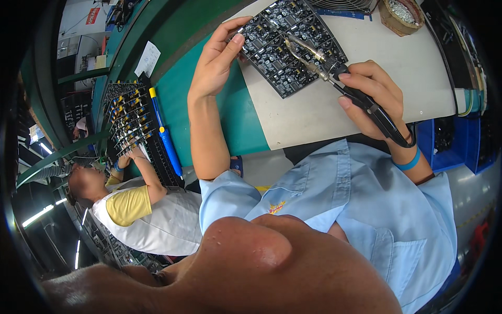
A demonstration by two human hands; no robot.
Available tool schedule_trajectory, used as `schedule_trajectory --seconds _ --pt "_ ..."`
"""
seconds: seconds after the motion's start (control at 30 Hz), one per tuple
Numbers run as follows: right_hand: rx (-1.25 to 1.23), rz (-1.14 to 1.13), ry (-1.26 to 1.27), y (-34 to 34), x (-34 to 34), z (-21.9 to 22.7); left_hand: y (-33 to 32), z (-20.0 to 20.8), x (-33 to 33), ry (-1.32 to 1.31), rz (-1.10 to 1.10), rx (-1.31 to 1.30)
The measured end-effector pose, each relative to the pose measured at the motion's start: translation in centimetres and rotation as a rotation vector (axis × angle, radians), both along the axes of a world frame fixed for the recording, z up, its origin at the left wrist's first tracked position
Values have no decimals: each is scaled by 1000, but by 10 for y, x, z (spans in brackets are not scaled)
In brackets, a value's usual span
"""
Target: The person solders circuit boards using a soldering tool, holding each board by hand and applying the iron to various points across the boards.
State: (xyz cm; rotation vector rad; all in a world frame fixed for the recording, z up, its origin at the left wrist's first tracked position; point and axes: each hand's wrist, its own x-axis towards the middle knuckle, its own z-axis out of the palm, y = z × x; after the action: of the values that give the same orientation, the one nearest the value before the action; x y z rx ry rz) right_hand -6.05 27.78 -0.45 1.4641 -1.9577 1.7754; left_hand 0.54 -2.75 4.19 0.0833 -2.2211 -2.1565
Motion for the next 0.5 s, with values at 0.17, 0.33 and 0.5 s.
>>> schedule_trajectory --seconds 0.17,0.33,0.5 --pt "-4 -6 -1 -1 1 2 -2 2 1 -31 3 -11" --pt "13 -7 -11 1 2 5 1 5 1 -46 21 -33" --pt "-1 -4 -16 3 3 7 4 2 0 -22 17 -22"
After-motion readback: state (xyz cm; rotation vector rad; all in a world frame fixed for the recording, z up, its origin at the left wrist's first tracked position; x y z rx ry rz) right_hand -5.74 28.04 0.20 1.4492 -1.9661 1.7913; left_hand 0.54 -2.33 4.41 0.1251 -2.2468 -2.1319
